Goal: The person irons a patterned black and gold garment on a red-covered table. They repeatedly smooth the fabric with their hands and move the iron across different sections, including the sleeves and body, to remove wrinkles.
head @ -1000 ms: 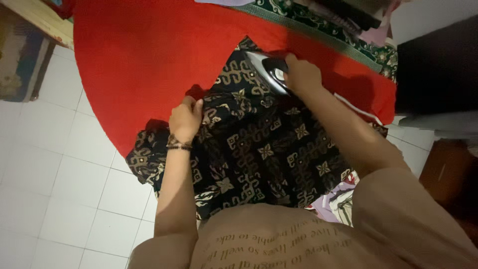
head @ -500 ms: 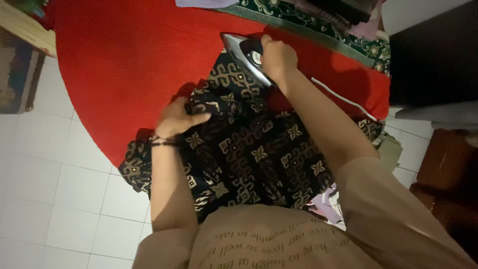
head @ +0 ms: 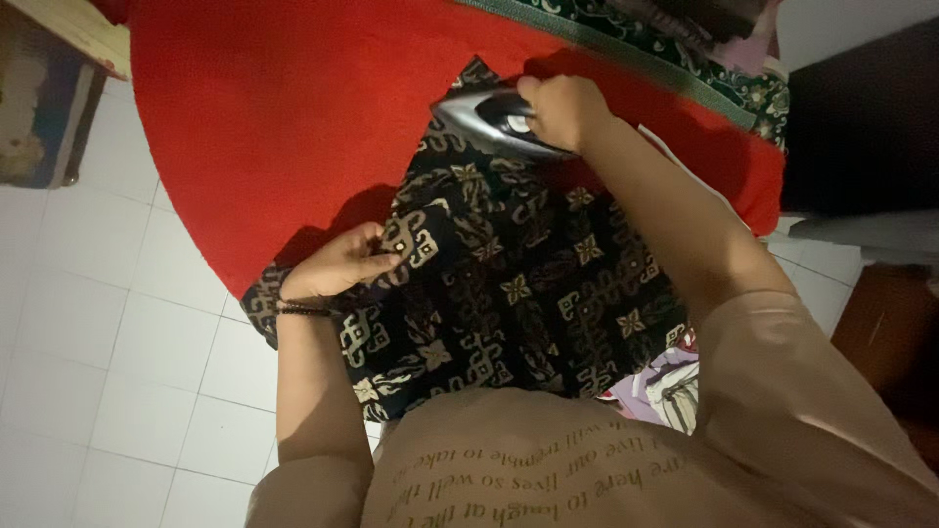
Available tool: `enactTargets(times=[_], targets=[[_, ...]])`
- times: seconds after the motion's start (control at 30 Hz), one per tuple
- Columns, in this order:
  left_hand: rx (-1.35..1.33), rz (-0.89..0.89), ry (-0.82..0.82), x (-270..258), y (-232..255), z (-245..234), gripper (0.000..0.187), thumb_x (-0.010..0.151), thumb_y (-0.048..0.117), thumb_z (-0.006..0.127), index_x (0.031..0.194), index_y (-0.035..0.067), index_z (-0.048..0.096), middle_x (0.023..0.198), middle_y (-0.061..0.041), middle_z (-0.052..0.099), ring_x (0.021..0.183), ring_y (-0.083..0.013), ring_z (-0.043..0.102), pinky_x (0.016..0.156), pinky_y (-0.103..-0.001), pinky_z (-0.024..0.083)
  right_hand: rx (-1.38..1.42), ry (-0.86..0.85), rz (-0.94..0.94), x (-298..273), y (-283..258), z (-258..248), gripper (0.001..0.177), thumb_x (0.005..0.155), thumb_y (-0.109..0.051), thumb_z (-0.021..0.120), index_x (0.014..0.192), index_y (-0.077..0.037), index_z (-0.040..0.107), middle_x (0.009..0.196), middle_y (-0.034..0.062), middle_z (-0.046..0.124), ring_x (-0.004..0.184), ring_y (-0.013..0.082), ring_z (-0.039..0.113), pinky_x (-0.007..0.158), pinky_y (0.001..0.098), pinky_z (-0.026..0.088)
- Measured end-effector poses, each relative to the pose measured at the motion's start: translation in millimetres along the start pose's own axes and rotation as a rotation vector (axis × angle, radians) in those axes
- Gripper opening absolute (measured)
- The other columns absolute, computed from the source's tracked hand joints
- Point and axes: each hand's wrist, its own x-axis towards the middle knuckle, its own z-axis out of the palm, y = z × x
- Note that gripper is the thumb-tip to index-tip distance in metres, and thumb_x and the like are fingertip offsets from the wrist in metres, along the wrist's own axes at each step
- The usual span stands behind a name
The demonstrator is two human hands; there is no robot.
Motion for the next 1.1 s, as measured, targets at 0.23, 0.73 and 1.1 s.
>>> enactTargets(times=[0.23,0.73,1.1], targets=[[0.488,-0.053,0.24,3.9,-13.6,-1.9,0.04,0.093,0.03,0.082,0.115,-0.001,0.07,0.084,-0.007,0.072,0.072,-0.0139,0.066,0.063,-0.031,0.052,-0.106,0.016,-0.211,-12.7,-29.2,1.3,0.051,0.089,-0.022,0.079,0.136,-0.007,0.065,0.087,0.0155,0.078,0.077,0.0338,0.077,0.062,0.0486,0.061],[1.059,0.151,0.624,-30.9,51.2,52.9,0.065,0.071,0.038,0.096,0.125,0.014,0.069,0.123,-0.015,0.071,0.112,-0.04,0.064,0.089,-0.051,0.051,-0.134,-0.12,-0.389,-48.6,-40.3,-7.2,0.024,0.085,-0.017,0.076,0.109,-0.017,0.071,0.092,0.0127,0.077,0.084,0.0335,0.077,0.066,0.0488,0.061],[1.369,0.642,0.677,51.4,-14.0,136.3,0.018,0.092,0.014,0.075,0.11,0.015,0.076,0.104,-0.002,0.067,0.105,-0.0249,0.061,0.096,-0.043,0.047,-0.021,0.115,-0.032,-29.0,-16.6,19.2,0.026,0.093,-0.018,0.078,0.117,-0.011,0.071,0.091,0.0138,0.077,0.076,0.0312,0.076,0.068,0.0463,0.062]])
